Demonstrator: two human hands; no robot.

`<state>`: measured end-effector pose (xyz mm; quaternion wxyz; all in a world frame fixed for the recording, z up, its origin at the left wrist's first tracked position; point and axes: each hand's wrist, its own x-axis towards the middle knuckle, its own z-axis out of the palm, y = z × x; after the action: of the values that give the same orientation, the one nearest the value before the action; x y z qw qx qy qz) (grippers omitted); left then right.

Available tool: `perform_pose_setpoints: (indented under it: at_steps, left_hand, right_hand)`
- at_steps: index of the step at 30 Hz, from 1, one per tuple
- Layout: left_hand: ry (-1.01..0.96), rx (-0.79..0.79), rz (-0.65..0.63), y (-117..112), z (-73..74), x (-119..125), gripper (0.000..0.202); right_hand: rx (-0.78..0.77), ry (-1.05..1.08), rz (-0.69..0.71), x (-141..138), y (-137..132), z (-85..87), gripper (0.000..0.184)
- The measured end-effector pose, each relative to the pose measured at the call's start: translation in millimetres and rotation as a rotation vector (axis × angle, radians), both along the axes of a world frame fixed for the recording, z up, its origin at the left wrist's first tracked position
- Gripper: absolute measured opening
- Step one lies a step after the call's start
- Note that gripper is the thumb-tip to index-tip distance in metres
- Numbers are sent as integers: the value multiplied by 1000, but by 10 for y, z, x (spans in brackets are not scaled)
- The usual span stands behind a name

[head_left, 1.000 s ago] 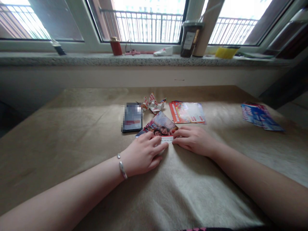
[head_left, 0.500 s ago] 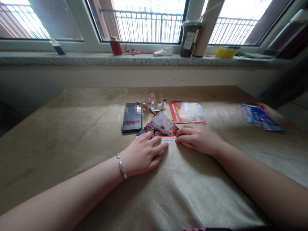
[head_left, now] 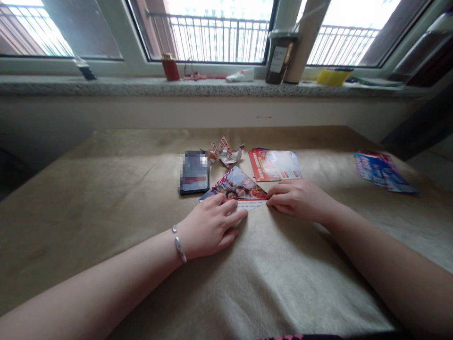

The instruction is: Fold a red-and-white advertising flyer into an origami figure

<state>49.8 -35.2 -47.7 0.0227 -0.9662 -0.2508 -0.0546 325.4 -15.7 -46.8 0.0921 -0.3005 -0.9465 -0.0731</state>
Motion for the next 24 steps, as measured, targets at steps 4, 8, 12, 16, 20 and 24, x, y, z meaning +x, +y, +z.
perform_pose_setpoints:
  at_steps: [4, 8, 12, 16, 20, 24]
  left_hand:
    - [-3, 0, -2, -2, -18, -17, 38]
    - [-12, 6, 0, -3, -24, -24, 38]
    - [-16, 8, -7, -4, -8, -18, 37]
    - [-17, 5, -11, -7, 1, -14, 37]
    - [-25, 8, -7, -8, -1, -22, 36]
    - [-17, 6, -5, -5, 3, -32, 36]
  right_hand:
    - [-3, -17, -25, 19, -4, 14, 22]
    - [-10, -23, -42, 12, -17, 27, 22]
    - [-5, -48, -62, 0, -27, 39, 21]
    - [0, -44, -58, -4, -30, 45, 22]
    - [0, -46, -65, 11, -20, 39, 22]
    - [-7, -80, -67, 24, -5, 37, 22]
